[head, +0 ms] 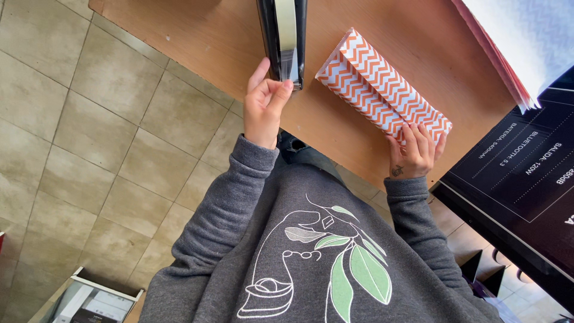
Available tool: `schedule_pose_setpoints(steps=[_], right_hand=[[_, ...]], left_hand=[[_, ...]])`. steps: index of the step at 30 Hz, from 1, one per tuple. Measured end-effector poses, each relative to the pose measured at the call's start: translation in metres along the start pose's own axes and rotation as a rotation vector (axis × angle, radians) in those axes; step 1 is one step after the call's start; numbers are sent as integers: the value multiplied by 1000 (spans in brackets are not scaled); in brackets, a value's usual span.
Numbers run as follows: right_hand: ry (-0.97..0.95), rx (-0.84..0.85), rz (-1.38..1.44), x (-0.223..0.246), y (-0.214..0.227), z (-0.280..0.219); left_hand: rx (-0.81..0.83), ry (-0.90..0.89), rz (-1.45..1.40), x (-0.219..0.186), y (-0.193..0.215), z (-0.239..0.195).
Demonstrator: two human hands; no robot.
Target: The person wraps a small rectangular box in patterned paper by folding the edges and securing them with tape.
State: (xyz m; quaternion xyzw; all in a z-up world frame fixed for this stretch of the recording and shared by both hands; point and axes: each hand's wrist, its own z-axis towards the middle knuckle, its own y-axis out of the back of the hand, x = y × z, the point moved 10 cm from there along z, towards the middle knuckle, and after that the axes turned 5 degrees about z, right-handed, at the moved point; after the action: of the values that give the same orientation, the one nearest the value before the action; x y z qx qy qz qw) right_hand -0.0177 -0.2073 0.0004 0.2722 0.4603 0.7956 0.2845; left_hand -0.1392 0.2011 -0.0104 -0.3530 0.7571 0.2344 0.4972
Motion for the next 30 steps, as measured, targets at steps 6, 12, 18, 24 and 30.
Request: schedule_pose_setpoints(steps=[6,12,18,24,30], right_hand=[[-12,-9,13,-2,-1,-1],[-17,-13,-2,-3,-3,-3],[-12,-15,18,-4,-2,-3],[3,-19,23,-5,-4,-3],[-30,-33,18,-10,-8,-9]], left_hand=[[2,-102,128,-9,4,-16],[-76,-73,-16,0,1,-19],[-108,-224,193,-6,6,-16],[-117,-428,500,-15,17,-12],[-159,-715,574,-63,6,-57]])
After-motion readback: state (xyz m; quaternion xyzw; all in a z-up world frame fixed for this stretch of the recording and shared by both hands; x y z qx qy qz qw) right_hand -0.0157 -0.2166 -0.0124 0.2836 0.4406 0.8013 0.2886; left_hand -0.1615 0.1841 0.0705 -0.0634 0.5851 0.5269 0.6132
